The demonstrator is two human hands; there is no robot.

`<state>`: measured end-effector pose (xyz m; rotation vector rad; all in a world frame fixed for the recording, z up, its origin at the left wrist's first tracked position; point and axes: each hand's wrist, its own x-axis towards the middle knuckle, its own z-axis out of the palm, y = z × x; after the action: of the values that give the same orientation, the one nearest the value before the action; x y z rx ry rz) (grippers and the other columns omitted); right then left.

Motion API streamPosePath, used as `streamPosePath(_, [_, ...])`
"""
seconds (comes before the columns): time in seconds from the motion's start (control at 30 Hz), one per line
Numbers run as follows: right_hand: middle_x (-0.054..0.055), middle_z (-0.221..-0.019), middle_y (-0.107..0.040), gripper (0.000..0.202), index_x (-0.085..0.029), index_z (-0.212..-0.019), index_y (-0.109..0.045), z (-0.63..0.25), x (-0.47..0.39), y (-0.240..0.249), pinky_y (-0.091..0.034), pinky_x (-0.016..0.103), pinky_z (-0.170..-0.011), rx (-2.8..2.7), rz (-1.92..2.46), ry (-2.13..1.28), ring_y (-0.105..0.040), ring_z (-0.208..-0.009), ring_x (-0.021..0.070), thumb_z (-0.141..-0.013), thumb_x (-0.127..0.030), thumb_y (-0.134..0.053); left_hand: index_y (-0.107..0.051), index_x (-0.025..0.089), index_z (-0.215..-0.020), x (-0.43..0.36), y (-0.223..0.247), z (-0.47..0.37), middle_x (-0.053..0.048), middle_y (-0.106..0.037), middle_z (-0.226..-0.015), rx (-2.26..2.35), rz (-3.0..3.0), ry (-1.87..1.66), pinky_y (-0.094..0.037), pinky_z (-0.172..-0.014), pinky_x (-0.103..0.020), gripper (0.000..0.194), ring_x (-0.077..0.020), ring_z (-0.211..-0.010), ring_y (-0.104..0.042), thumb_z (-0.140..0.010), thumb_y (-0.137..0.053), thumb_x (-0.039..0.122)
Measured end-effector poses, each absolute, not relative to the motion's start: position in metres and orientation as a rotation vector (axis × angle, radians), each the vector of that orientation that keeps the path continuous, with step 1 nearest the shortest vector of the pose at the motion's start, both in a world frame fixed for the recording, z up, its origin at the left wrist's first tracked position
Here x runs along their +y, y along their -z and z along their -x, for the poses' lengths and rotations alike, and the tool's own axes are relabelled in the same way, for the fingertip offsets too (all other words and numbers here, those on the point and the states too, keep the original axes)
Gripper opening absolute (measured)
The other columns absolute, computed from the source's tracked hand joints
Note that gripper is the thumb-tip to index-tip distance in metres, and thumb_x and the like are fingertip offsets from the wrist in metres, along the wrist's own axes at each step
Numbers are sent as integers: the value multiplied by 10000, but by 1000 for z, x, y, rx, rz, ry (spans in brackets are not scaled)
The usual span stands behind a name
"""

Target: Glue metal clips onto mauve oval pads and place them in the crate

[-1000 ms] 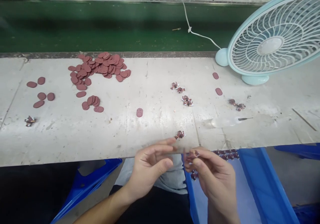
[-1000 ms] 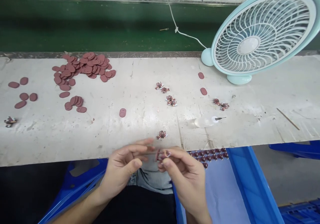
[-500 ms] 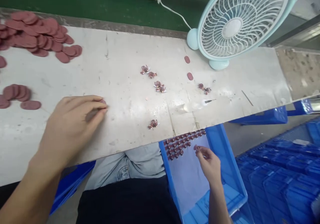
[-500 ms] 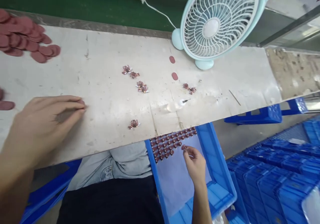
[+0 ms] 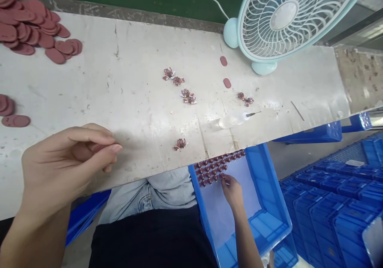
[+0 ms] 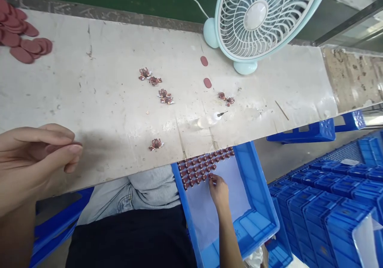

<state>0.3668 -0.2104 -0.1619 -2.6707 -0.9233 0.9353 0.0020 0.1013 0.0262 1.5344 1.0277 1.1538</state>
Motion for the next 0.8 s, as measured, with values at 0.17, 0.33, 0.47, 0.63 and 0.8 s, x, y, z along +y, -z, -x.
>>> streamPosePath(0.17, [73,-1152,-691,286,-164,-1173,-651,-369,-209,165,-580,441,-899,-978,2677,-941,-686,-1001,214,-980,-374,-630,-784,168,-799,96,-28,0,-27,-733,-775,1066,-1346,-1158,-454,-336,-236,217,-127,-529,-623,-689,-790,-18])
streamPosePath(0.33, [70,-1136,-694,279,-160,-1161,-654,-366,-204,164,-584,434,-886,-988,2683,-946,-689,-987,211,-974,-368,-640,-824,188,-920,90,-41,4,-88,-792,-900,1191,-1147,-1073,-491,-331,-265,150,-192,-575,-685,-792,-817,265])
streamPosePath(0.47, [52,-1050,-717,256,-152,-1096,-674,-366,-191,144,-587,424,-870,-937,2688,-886,-702,-926,194,-966,-372,-654,-830,184,-927,87,-44,11,-123,-806,-989,1202,-1048,-1016,-437,-298,-217,251,-218,-622,-708,-807,-803,403])
streamPosePath(0.63, [123,-934,-783,378,-144,-1056,-724,-362,-161,85,-605,415,-828,-791,2566,-621,-755,-880,270,-914,-487,-658,-837,204,-886,78,-36,19,-113,-821,-965,1213,-980,-1012,-427,-301,-176,129,-229,-651,-751,-836,-790,314])
streamPosePath(0.8, [94,-926,-784,350,-168,-1112,-713,-321,-123,24,-628,350,-711,-799,2230,-498,-755,-812,234,-930,-460,-644,-822,210,-1052,64,-31,16,-160,-783,-1160,1064,-846,-837,-615,-504,-223,252,-354,-1025,-760,-839,-775,335])
